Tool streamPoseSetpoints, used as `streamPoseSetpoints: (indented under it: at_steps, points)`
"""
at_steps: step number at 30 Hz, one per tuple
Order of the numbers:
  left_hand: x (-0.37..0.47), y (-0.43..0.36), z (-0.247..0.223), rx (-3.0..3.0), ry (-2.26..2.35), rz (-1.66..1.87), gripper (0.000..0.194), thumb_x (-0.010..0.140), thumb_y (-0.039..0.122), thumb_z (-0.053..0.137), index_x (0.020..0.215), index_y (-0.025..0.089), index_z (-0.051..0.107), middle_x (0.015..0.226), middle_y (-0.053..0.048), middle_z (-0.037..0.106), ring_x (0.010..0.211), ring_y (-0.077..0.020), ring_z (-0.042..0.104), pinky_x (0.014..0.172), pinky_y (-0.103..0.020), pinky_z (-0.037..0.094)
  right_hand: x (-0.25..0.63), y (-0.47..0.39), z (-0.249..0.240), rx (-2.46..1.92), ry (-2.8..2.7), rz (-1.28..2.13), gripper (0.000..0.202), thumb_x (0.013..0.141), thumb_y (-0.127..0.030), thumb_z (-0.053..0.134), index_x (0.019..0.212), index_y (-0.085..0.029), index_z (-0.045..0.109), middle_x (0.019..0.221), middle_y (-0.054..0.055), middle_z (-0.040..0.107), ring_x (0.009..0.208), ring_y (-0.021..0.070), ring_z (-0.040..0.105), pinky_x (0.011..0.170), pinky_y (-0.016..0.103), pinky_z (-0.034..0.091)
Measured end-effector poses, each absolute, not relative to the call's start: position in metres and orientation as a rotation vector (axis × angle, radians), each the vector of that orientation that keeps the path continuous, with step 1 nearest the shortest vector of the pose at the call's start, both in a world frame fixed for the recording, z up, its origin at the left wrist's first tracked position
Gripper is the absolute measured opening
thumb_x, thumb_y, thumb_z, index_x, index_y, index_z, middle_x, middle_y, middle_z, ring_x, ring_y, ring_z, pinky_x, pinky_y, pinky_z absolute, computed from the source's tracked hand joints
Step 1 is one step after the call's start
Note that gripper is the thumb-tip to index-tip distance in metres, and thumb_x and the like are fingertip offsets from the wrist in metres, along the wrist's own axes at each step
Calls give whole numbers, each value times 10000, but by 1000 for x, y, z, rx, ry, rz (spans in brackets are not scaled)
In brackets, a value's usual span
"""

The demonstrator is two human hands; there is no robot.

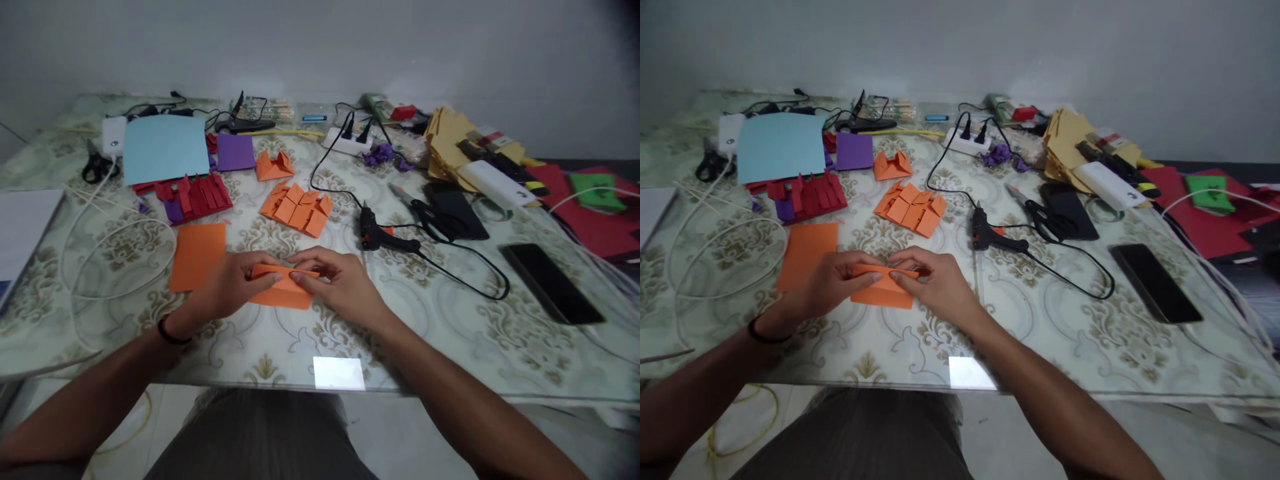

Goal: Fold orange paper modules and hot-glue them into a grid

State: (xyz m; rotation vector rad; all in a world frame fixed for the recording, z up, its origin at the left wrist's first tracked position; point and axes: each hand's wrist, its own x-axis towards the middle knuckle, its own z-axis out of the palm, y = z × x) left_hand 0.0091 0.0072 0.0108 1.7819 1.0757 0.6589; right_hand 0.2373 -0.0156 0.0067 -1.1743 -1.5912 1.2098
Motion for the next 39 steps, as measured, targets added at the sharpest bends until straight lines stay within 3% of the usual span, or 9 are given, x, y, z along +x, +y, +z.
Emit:
streamPoseSetpoints:
  at_steps: [3,13,21,27,31,34,39]
  points:
    - [11,5,11,1880,1108,624,214,948,348,684,933,181,817,801,-6,786,696,-131,646,626,-217,441,235,-16,7,-1199,-1628,1189,97,884,-294,743,918,-206,763,852,35,799,786,183,726,718,304,530]
    - [17,-6,23,2084,1036,712,200,949,243,628,868,171,796,753,3,781,638,-104,643,616,-203,429,229,-18,9,-1078,-1634,1318,22,780,-187,666,782,-206,657,740,-14,648,705,143,598,673,278,483]
    - [-5,9,35,1976,1198,801,226,922,363,686,829,195,806,725,-4,769,641,-140,638,591,-219,448,253,-5,11,-1103,-1564,1353,81,713,-169,690,757,-200,630,692,-26,633,643,136,597,649,273,473]
    - [-1,8,34,1998,1185,799,208,914,355,691,824,213,813,757,-14,799,650,-155,665,603,-241,470,251,-4,13,-1089,-1511,1248,126,814,-259,742,894,-202,663,830,15,695,771,162,660,764,304,544]
    - [10,1,25,2005,1084,768,184,950,301,669,871,208,807,784,-8,800,675,-137,681,647,-237,485,236,-13,14,-1112,-1632,1252,86,877,-287,706,874,-202,692,804,15,708,751,159,651,727,294,531]
    - [13,0,19,1921,1058,782,138,948,267,671,917,203,789,860,-25,799,773,-153,710,718,-246,517,232,-15,13,-1118,-1692,1210,62,870,-246,681,833,-198,690,786,7,711,743,155,646,710,283,511]
    - [14,2,19,1889,1005,776,44,857,178,676,827,184,707,838,-19,713,788,-140,665,718,-229,539,232,-18,13,-1132,-1799,1069,25,831,-181,670,814,-198,676,770,-11,699,709,140,626,690,264,478]
